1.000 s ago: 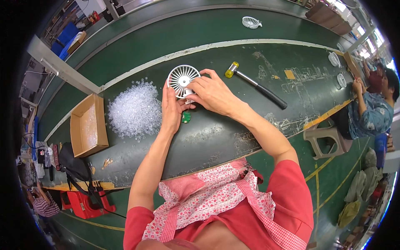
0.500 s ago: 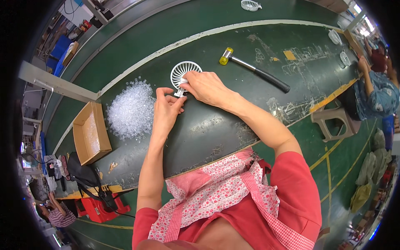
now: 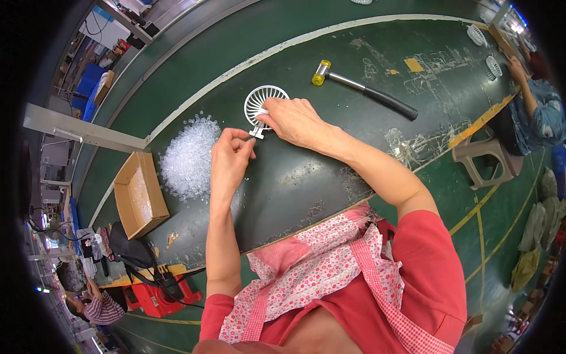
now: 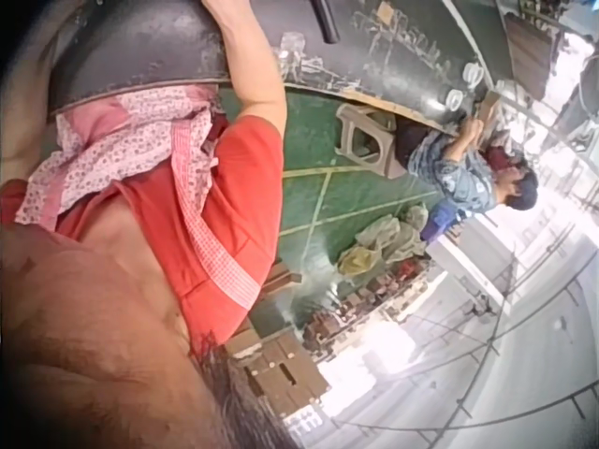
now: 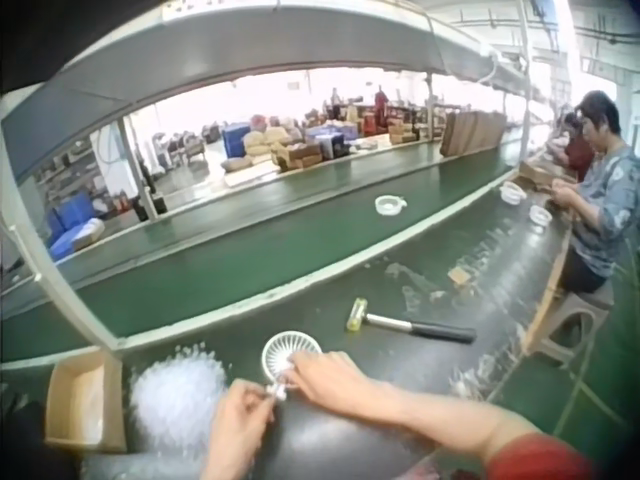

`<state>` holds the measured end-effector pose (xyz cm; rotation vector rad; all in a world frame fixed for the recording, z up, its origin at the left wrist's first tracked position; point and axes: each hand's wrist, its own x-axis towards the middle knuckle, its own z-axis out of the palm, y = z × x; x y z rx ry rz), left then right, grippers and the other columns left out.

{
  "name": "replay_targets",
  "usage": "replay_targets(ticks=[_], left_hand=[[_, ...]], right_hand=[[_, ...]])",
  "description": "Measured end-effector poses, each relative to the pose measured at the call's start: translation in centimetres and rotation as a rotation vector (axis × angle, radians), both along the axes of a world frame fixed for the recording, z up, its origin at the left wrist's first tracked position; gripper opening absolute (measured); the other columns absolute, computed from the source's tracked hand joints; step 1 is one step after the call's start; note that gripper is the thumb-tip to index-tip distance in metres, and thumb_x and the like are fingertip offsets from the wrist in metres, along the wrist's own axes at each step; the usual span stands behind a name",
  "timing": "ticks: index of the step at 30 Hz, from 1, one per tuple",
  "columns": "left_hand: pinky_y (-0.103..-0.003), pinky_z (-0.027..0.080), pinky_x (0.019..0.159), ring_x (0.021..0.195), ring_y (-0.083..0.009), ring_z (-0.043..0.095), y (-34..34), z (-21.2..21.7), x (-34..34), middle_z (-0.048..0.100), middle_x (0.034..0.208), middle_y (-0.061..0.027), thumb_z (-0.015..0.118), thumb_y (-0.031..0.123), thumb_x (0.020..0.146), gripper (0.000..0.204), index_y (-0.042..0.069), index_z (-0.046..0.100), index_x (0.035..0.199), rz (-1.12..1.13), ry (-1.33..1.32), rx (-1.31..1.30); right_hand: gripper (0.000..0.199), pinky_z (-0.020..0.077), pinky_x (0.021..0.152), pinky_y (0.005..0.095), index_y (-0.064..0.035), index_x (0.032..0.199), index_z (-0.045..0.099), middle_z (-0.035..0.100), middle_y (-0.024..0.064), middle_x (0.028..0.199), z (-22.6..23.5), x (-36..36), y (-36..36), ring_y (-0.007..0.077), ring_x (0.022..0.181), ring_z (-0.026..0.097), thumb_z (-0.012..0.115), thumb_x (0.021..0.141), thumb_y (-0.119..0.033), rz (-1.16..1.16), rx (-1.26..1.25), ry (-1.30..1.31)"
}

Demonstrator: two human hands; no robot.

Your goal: The person assembles fan covers by attaching components to fan grilles by hand, tapping them with a mallet, and setting the assembled parts on the conveyor line. The person then stretches and rubs their arms.

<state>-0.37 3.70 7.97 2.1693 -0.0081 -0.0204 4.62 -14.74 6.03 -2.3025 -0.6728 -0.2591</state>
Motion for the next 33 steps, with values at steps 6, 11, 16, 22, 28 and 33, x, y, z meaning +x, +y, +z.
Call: replay_targets(ticks=[6, 11, 16, 22, 28, 33], left_hand=[[-0.036, 0.048, 0.059, 0.059, -0.0226, 0.065, 0.1, -0.7, -0.2, 0.067, 0.063, -0.0094, 0.059, 0.017, 0.094, 0.022, -0.002, 0.068, 0.087, -0.038, 0.097, 0.162], [-0.031, 0.044, 0.054, 0.054, -0.0105, 0.054, -0.5, -1.9, 0.4, 0.064, 0.061, -0.0063, 0.051, 0.017, 0.099, 0.028, -0.002, 0.068, 0.088, -0.106, 0.129, -0.05], [-0.025, 0.039, 0.051, 0.053, -0.0066, 0.048, -1.4, -3.0, 0.5, 0.062, 0.062, -0.0018, 0.048, 0.015, 0.1, 0.026, -0.001, 0.067, 0.092, -0.064, 0.103, -0.304], [-0.026, 0.037, 0.051, 0.053, -0.0061, 0.045, -1.4, -3.5, 0.5, 0.059, 0.061, -0.0007, 0.047, 0.016, 0.1, 0.027, -0.001, 0.066, 0.091, -0.036, 0.088, -0.404], [-0.024, 0.032, 0.049, 0.053, -0.0041, 0.042, -1.1, -3.7, 0.6, 0.055, 0.06, 0.0015, 0.048, 0.021, 0.102, 0.032, 0.0, 0.063, 0.082, -0.044, 0.078, -0.444], [-0.022, 0.026, 0.047, 0.051, -0.0022, 0.037, -1.1, -3.7, 0.9, 0.054, 0.058, 0.0038, 0.053, 0.029, 0.104, 0.036, 0.004, 0.065, 0.081, -0.019, 0.104, -0.646]], right_hand=[[0.028, 0.0477, 0.061, 0.0514, 0.0017, 0.091, 0.061, 0.066, 0.0224, 0.079, 0.1, -0.3, 0.1, 0.0428, 0.073, 0.064, 0.059, 0.097, -0.026, 0.002, 0.007, 0.029], [0.028, 0.0509, 0.065, 0.0457, 0.0005, 0.103, 0.064, 0.069, 0.0175, 0.08, -0.7, -0.7, 0.0, 0.0369, 0.074, 0.067, 0.066, 0.094, -0.025, 0.031, 0.177, 0.008], [0.029, 0.0481, 0.088, 0.0415, -0.005, 0.111, 0.064, 0.067, 0.0118, 0.104, -0.8, -2.1, 0.1, 0.0315, 0.097, 0.063, 0.072, 0.086, -0.019, 0.034, 0.075, -0.12], [0.037, 0.0468, 0.092, 0.0416, -0.0043, 0.117, 0.064, 0.064, 0.0106, 0.113, -0.8, -2.3, 0.3, 0.0302, 0.104, 0.061, 0.073, 0.082, -0.013, 0.063, 0.005, -0.374], [0.037, 0.0449, 0.097, 0.0435, -0.0026, 0.116, 0.064, 0.063, 0.0101, 0.11, -1.0, -2.2, 0.8, 0.0289, 0.104, 0.061, 0.072, 0.081, -0.009, 0.052, -0.004, -0.415], [0.036, 0.0416, 0.103, 0.0475, -0.0034, 0.115, 0.064, 0.064, 0.009, 0.11, -1.2, -2.3, 0.9, 0.0244, 0.103, 0.062, 0.073, 0.081, -0.009, 0.065, 0.048, -0.423]])
